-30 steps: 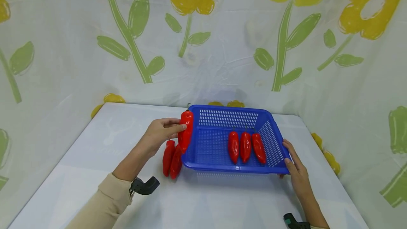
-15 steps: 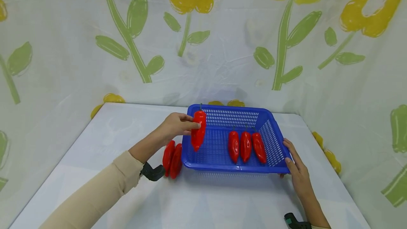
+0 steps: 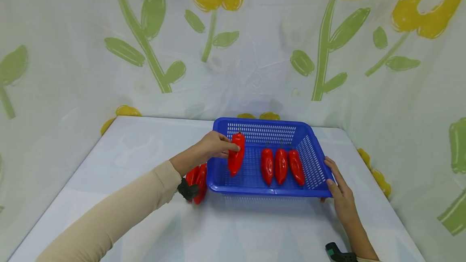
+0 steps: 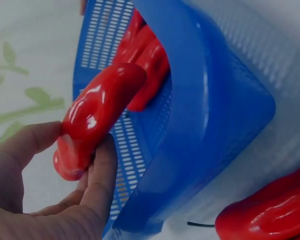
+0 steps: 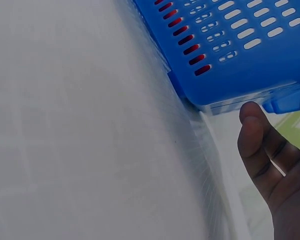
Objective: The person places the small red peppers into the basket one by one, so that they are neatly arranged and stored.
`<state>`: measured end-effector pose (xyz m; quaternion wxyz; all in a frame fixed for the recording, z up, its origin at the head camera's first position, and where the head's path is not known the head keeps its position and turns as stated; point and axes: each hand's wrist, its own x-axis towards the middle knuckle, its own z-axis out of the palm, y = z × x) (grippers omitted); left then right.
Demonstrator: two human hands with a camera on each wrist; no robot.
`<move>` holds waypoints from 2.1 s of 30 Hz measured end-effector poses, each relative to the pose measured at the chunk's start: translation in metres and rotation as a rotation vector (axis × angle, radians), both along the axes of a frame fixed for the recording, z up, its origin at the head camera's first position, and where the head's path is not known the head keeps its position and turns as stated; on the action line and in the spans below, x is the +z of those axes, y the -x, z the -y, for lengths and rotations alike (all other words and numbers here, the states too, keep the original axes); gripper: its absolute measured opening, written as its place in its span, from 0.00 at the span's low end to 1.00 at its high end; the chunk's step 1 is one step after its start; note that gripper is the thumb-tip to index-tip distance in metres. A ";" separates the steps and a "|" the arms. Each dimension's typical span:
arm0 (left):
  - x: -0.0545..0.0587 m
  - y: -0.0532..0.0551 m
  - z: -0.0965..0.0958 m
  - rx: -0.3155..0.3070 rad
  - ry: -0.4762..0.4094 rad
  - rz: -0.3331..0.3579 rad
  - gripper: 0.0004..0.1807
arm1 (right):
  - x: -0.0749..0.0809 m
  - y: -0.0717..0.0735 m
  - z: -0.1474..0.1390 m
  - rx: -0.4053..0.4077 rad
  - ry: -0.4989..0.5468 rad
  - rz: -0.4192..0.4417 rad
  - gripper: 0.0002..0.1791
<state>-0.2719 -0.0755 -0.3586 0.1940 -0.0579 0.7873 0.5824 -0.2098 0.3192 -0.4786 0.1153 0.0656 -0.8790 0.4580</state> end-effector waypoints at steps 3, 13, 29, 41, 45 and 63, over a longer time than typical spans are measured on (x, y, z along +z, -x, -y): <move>-0.001 0.006 -0.006 -0.001 -0.010 0.006 0.23 | 0.000 0.000 0.000 0.003 0.011 -0.006 0.28; -0.005 0.024 -0.030 -0.020 0.022 0.078 0.26 | -0.002 0.001 -0.001 0.004 0.025 -0.011 0.28; -0.026 0.049 -0.063 -0.120 0.063 0.238 0.28 | -0.004 0.002 -0.003 0.012 0.011 -0.018 0.28; -0.040 0.056 -0.068 -0.095 0.061 0.264 0.28 | -0.004 0.005 -0.002 0.026 0.042 -0.016 0.28; -0.043 0.056 -0.070 -0.102 0.049 0.272 0.26 | -0.004 0.006 -0.002 0.026 0.047 -0.017 0.28; -0.046 0.054 -0.084 -0.097 0.077 0.225 0.49 | -0.004 0.006 -0.005 0.053 0.064 -0.035 0.28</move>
